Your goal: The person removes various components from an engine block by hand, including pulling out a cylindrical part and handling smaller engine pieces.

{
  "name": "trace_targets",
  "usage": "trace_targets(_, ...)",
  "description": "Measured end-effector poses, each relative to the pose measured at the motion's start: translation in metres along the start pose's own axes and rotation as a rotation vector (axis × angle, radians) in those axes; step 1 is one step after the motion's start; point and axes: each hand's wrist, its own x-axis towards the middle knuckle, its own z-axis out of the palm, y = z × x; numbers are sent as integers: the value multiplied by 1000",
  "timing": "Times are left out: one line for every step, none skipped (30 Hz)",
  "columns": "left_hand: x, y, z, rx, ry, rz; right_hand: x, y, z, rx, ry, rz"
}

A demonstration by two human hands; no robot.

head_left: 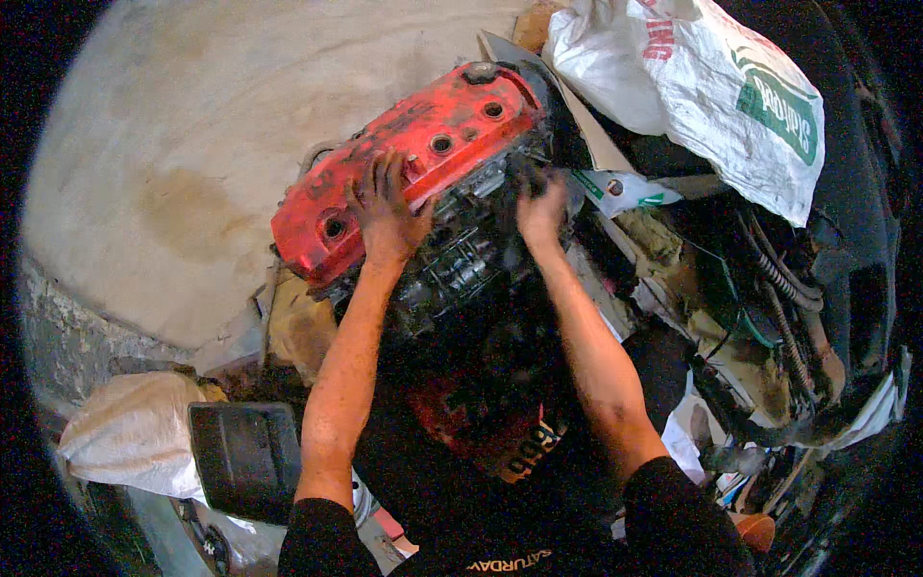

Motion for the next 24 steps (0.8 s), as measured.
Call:
trace_targets(3, 9, -3, 22, 9, 8, 2, 5, 9, -87, -27, -54)
trace_targets(7, 18, -4, 43, 19, 15, 3, 10, 16, -175, -55, -107)
trace_targets(7, 19, -5, 85, -4, 1, -5, 7, 20, -362, -66, -238)
trace_targets(8, 20, -6, 124, -27, -13, -8, 7, 20, -350, -122, -239)
trace_targets(8, 23, -6, 162, -49, -25, -10, 8, 19, -338, -178, -239)
trace_targets(9, 25, -8, 157, -47, -26, -8, 5, 14, -329, -227, -246)
trace_targets(9, 26, -12, 150, -45, -26, -2, -4, 5, -283, -443, -45)
trace_targets(10, 25, -13, 140, -43, -25, -2, -2, 3, -283, -510, -16)
trace_targets(8, 13, -9, 141, -51, -38, -6, -4, 3, -276, -574, 3)
trace_targets(11, 15, -5, 139, -38, -31, -5, 4, -1, -288, -627, 29)
trace_targets(12, 18, -2, 136, -26, -25, -9, 11, -4, -220, -540, -80)
trace_targets(11, 17, -5, 153, -14, -18, -8, 9, -4, -230, -711, -24)
trace_targets(10, 12, -5, 187, -6, 1, -13, 2, -10, -156, -591, -76)
trace_targets(7, 8, -6, 180, -26, -11, -17, -5, -16, -82, -472, -128)
trace_targets(8, 12, -10, 168, -37, -18, -7, -3, -17, 56, -299, -50)
trace_targets(8, 15, -11, 161, -56, -34, 3, 3, -15, 194, -137, 32)
trace_targets(11, 17, -9, 122, 0, 2, 14, 9, -11, 334, 23, 115)
trace_targets(14, 18, -6, 118, 12, 19, 25, 16, -5, 133, 163, 145)
trace_targets(13, 18, -4, 118, 18, 30, 39, 14, -4, 102, 142, 106)
trace_targets(12, 17, -2, 118, 26, 41, 49, 11, -3, 72, 121, 68)
trace_targets(11, 15, -1, 114, 24, 31, 53, 0, -5, 19, -1, 117)
trace_targets(9, 14, -4, 114, 19, 19, 54, -19, -8, -30, -128, 167)
trace_targets(9, 14, -5, 105, 18, 11, 55, -31, -8, -85, -248, 215)
trace_targets(8, 17, -5, 113, 12, 11, 45, -29, -1, -94, -247, 211)
